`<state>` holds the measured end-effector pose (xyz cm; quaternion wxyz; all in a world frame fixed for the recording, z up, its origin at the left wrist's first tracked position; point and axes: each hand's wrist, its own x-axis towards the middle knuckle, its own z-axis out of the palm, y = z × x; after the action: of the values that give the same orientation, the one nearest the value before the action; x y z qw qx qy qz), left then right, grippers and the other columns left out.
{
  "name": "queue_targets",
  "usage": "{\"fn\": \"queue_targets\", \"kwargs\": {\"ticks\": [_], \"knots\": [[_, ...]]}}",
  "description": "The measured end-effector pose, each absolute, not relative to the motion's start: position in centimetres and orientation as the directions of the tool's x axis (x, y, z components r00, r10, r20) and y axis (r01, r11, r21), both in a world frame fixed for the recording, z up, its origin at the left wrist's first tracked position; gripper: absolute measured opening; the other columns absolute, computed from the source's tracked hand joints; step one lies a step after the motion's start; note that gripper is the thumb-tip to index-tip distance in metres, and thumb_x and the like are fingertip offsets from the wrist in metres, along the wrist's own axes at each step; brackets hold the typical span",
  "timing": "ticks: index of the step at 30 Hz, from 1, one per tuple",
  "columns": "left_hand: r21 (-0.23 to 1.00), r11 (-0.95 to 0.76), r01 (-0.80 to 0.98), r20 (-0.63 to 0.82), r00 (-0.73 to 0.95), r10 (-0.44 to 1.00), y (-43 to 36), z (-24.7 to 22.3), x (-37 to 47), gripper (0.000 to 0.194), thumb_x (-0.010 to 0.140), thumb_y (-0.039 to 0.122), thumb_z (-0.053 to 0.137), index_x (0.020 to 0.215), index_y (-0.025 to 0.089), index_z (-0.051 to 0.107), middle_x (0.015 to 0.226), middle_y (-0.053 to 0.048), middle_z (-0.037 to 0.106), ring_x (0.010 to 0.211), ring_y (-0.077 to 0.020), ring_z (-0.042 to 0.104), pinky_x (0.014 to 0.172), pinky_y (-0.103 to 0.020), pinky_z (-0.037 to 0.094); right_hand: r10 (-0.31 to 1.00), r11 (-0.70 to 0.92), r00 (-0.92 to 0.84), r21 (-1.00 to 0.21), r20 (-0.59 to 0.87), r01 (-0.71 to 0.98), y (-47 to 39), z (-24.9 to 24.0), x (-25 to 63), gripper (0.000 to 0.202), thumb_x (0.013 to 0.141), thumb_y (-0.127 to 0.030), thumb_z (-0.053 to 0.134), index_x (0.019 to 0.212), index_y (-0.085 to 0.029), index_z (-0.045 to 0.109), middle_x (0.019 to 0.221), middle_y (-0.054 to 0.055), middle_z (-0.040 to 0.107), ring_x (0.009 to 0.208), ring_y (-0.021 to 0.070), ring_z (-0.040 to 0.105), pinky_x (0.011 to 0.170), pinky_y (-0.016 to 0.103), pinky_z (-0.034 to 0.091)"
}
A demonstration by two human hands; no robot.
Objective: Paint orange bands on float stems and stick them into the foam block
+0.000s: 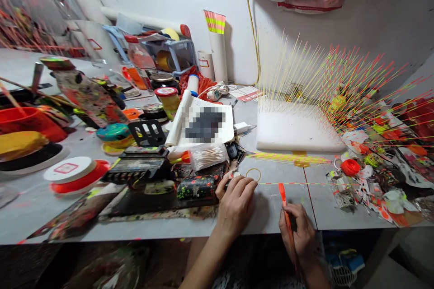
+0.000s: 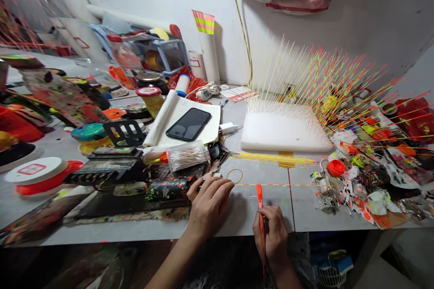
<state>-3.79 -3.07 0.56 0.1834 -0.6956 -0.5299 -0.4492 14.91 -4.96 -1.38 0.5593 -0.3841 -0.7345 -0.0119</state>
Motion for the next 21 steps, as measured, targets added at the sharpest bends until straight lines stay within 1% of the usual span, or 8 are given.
{"fn": "queue_targets", "kwargs": {"ticks": [5,9,14,21], "knots": [[0.222,-0.375,0.900,0.824,0.032,0.566,-3.1,0.4,-3.8,0.017,0.094,0.013,0.050,0.097,0.023,0.063,0.090,0.000,0.075,0.092,-0.0177,0.065,0.106,-0.040,0.028,0.583,0.702,-0.066,-0.462,0.809,0.542,-5.5,-2.0,15.0,0.018,0.094,-0.010,0.056,0.108,-0.021,0.060,0.087,0.003,0.069,0.078,0.0139,0.070,0.070,0.023,0.059],[0.240,-0.365,0.900,0.815,0.017,0.579,-3.1,0.2,-3.7,0.019,0.095,0.011,0.049,0.096,0.022,0.064,0.091,0.001,0.075,0.094,-0.0167,0.065,0.108,-0.040,0.027,0.592,0.739,-0.075,-0.503,0.802,0.447,-6.0,-2.2,14.5,0.021,0.093,-0.007,0.055,0.108,-0.021,0.061,0.086,0.003,0.067,0.080,0.0148,0.068,0.073,0.026,0.059],[0.258,-0.378,0.889,0.816,0.009,0.578,-3.2,-0.1,-3.7,0.020,0.094,0.011,0.049,0.098,0.022,0.065,0.093,0.000,0.074,0.096,-0.0164,0.065,0.110,-0.040,0.029,0.534,0.826,-0.225,-0.446,0.815,0.344,-5.9,-1.1,13.2,0.031,0.091,0.000,0.053,0.114,-0.020,0.061,0.091,0.005,0.067,0.080,0.0145,0.067,0.071,0.026,0.060],[0.264,-0.388,0.883,0.844,-0.017,0.536,-3.2,-0.5,-3.9,0.021,0.096,0.010,0.046,0.100,0.020,0.064,0.094,-0.002,0.073,0.101,-0.0168,0.064,0.113,-0.038,0.033,0.509,0.822,-0.192,-0.408,0.839,0.397,-5.6,-1.2,11.4,0.029,0.092,-0.001,0.055,0.115,-0.018,0.061,0.094,0.006,0.071,0.086,0.0141,0.070,0.080,0.024,0.060]]}}
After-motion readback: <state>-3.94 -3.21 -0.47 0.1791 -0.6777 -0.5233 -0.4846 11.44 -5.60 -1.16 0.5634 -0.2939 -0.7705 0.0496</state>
